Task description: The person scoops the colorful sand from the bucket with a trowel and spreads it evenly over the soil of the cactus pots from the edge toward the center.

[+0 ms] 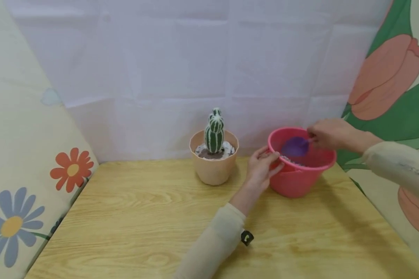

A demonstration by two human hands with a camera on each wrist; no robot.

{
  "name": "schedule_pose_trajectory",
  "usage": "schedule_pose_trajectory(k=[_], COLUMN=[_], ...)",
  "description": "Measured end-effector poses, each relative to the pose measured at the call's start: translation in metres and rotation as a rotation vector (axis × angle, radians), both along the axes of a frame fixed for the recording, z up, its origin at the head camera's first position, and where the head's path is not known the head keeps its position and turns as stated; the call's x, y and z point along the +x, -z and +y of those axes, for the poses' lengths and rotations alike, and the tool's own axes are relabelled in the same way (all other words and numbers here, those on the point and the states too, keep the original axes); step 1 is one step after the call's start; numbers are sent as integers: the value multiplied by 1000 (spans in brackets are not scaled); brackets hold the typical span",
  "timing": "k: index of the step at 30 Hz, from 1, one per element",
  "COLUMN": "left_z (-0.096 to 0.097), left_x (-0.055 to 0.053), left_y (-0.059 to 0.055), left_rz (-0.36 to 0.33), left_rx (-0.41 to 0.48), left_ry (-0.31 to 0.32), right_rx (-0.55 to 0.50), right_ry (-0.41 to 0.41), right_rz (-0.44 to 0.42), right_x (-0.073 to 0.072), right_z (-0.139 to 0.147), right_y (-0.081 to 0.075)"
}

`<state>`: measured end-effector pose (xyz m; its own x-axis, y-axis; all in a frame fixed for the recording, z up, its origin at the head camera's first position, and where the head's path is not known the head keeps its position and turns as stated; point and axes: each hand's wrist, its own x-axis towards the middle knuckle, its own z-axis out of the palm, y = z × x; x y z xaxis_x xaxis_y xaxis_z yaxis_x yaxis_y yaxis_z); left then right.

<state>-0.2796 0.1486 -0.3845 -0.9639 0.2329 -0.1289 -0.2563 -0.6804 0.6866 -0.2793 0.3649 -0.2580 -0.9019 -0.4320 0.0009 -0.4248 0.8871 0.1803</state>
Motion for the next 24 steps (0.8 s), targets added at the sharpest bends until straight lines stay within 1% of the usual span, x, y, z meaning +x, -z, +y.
schedule_pose_trajectory(k=[4, 6, 8, 11, 15, 19, 24], left_z=[2, 4, 6, 8, 9, 11, 14], left_x=[-2, -2, -2, -2, 1, 5, 9], left_y=[-1, -1, -1, 0, 0, 0, -2], left_rz=[-2, -3, -2, -14, -19, -13, 0], left_rx=[14, 28, 34, 41, 35, 40, 53], left_ry=[-8, -9, -11, -13, -16, -8, -8], right_rx=[21, 35, 47, 55, 39, 16, -23], right_ry=[-28, -57, -76, -88, -64, -46, -45], right_rz=[71, 98, 106, 82, 42, 23, -2], right_x=[-2, -3, -4, -4, -4, -1, 1], right_z=[7, 12, 16, 21, 22, 24, 27], right_y=[-6, -4, 0, 9, 18, 22, 24])
